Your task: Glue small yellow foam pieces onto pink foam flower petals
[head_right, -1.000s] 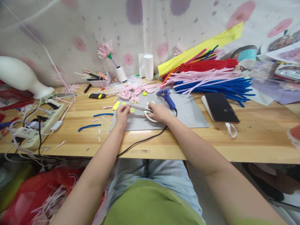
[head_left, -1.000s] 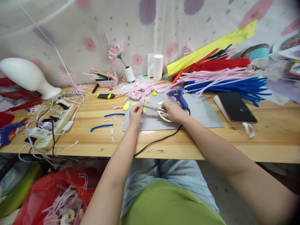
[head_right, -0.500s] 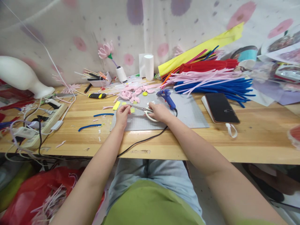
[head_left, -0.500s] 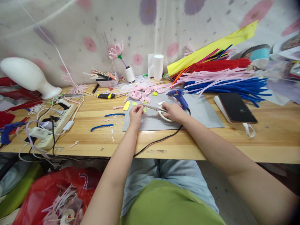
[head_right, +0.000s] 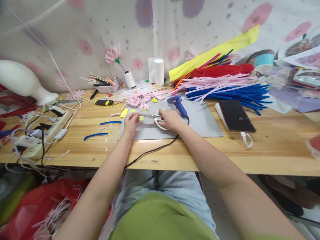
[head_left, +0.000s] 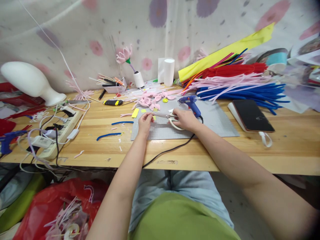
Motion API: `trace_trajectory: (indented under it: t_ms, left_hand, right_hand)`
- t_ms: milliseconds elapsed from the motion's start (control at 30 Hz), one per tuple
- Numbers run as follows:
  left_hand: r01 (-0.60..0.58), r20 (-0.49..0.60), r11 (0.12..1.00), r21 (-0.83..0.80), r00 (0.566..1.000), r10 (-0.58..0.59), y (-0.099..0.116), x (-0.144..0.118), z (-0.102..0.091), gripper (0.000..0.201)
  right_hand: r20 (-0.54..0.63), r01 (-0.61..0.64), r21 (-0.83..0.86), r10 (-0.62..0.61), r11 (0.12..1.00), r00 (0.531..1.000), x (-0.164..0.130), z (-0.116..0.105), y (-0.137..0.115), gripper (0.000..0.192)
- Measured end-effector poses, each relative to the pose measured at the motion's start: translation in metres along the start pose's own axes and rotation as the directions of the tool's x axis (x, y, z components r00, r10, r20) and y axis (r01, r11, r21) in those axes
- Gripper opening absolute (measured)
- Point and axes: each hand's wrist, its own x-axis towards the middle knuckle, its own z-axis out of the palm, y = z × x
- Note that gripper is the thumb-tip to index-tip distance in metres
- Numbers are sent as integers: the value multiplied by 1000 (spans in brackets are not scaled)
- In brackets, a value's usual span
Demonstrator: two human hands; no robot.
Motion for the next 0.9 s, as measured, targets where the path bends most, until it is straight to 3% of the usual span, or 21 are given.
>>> trace_trajectory:
  t_ms: [300,533,900]
  left_hand:
    - [2,57,1000,1,998,-2,-1,-1,0,10]
    - [-25,45,999,23,999,24,-1,-2,0,9]
    - [-82,9,994,65,997,82,-4,-1,-1,6]
  right_hand:
    - [-19,-24,-83,22,996,1000,1,-1,-1,40]
    - [-38,-55,-169,49,984,998,1,-5,-6,40]
    - [-1,-74,-153,75,985,997,-1,-6,-5,39]
